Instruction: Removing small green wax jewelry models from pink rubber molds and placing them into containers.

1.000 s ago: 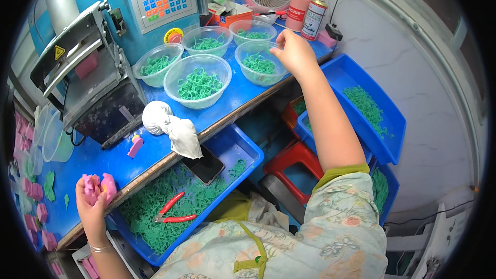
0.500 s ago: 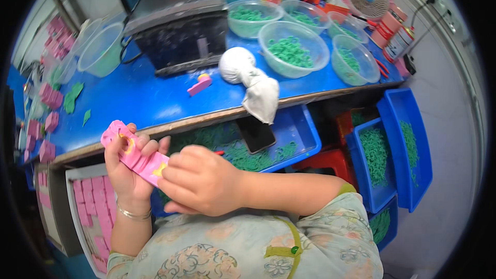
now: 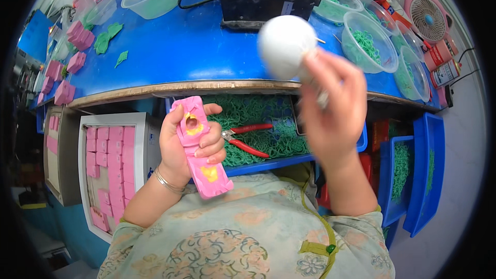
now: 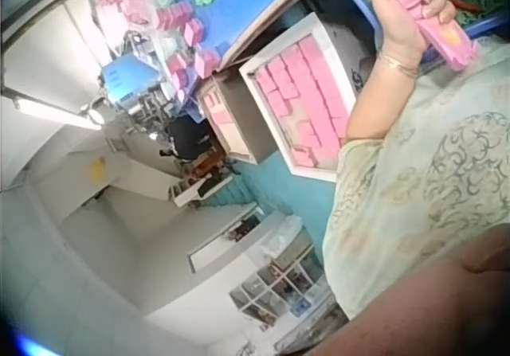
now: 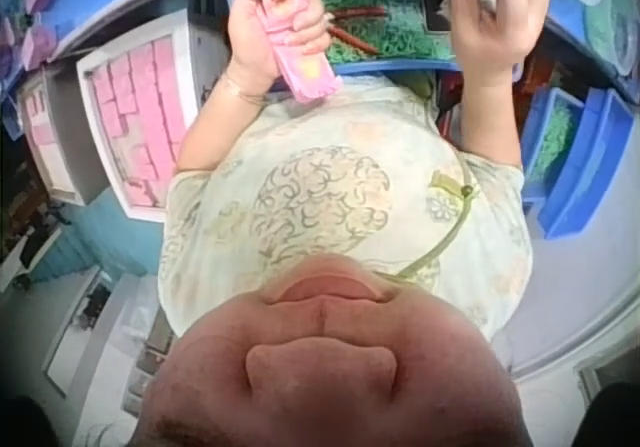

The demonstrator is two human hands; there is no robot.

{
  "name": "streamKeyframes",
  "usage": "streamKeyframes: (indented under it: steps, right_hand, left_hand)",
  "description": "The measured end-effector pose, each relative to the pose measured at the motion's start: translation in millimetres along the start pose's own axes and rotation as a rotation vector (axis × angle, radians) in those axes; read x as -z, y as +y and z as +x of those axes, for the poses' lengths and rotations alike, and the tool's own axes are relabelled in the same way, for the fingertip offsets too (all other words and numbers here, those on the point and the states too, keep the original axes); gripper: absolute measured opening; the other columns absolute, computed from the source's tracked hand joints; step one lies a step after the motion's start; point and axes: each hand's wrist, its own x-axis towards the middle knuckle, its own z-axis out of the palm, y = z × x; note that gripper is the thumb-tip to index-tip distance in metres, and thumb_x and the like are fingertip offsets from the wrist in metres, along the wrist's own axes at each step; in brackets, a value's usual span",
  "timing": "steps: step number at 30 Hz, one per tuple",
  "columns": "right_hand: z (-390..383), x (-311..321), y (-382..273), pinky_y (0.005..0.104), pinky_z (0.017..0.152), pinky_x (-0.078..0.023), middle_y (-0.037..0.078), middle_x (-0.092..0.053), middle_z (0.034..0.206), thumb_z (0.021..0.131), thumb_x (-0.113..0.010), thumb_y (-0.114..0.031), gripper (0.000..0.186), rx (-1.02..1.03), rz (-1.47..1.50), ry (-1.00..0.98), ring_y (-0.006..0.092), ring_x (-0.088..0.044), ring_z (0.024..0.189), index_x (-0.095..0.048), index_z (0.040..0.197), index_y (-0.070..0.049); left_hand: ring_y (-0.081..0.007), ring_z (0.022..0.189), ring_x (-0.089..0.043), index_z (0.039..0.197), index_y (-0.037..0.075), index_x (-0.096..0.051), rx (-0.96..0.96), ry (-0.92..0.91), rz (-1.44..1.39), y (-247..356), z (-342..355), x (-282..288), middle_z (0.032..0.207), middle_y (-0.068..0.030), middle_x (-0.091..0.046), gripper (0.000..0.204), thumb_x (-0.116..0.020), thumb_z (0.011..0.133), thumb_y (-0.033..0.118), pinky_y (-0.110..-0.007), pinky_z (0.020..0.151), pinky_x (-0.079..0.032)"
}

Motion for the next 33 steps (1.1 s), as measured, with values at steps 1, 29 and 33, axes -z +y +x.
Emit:
streamKeyframes:
  steps: [1, 29, 33]
  right_hand:
    - [-4, 0, -20, 0.0336, 0.07, -0.044, 0.014, -0.058, 0.1, 0.066, -0.064, 0.005, 0.039, 0.05, 0.088, -0.018, 0.0243, -0.055, 0.087, -0.062, 0.104, -0.005]
    - [14, -16, -25, 0.0202, 0.063, -0.042, 0.002, -0.055, 0.084, 0.083, -0.045, 0.004, 0.013, -0.691, 1.09, -0.467, 0.0055, -0.051, 0.073, -0.046, 0.095, -0.001]
    - [9, -11, -38, 0.0207, 0.065, -0.044, 0.004, -0.057, 0.088, 0.084, -0.05, 0.002, 0.018, -0.789, 1.204, -0.598, 0.007, -0.054, 0.076, -0.053, 0.101, 0.0]
  left_hand:
    - [-0.0096, 0.042, -0.034, 0.113, 0.005, -0.051, 0.015, 0.041, 0.018, -1, 2, -2, 0.057, -0.0026, -0.038, 0.055, -0.034, 0.087, 0.05, -0.028, 0.044, -0.033]
    - [-0.0301, 0.08, -0.056, 0.1, 0.0, -0.06, -1.047, 0.135, 2.095, 2, -12, -7, 0.098, -0.0141, -0.057, 0.045, -0.063, 0.056, -0.008, -0.036, 0.069, -0.048]
    - [-0.0289, 0.077, -0.055, 0.1, -0.002, -0.06, -1.121, 0.004, 2.186, 9, -13, -11, 0.093, -0.0136, -0.058, 0.045, -0.061, 0.055, -0.008, -0.036, 0.067, -0.047]
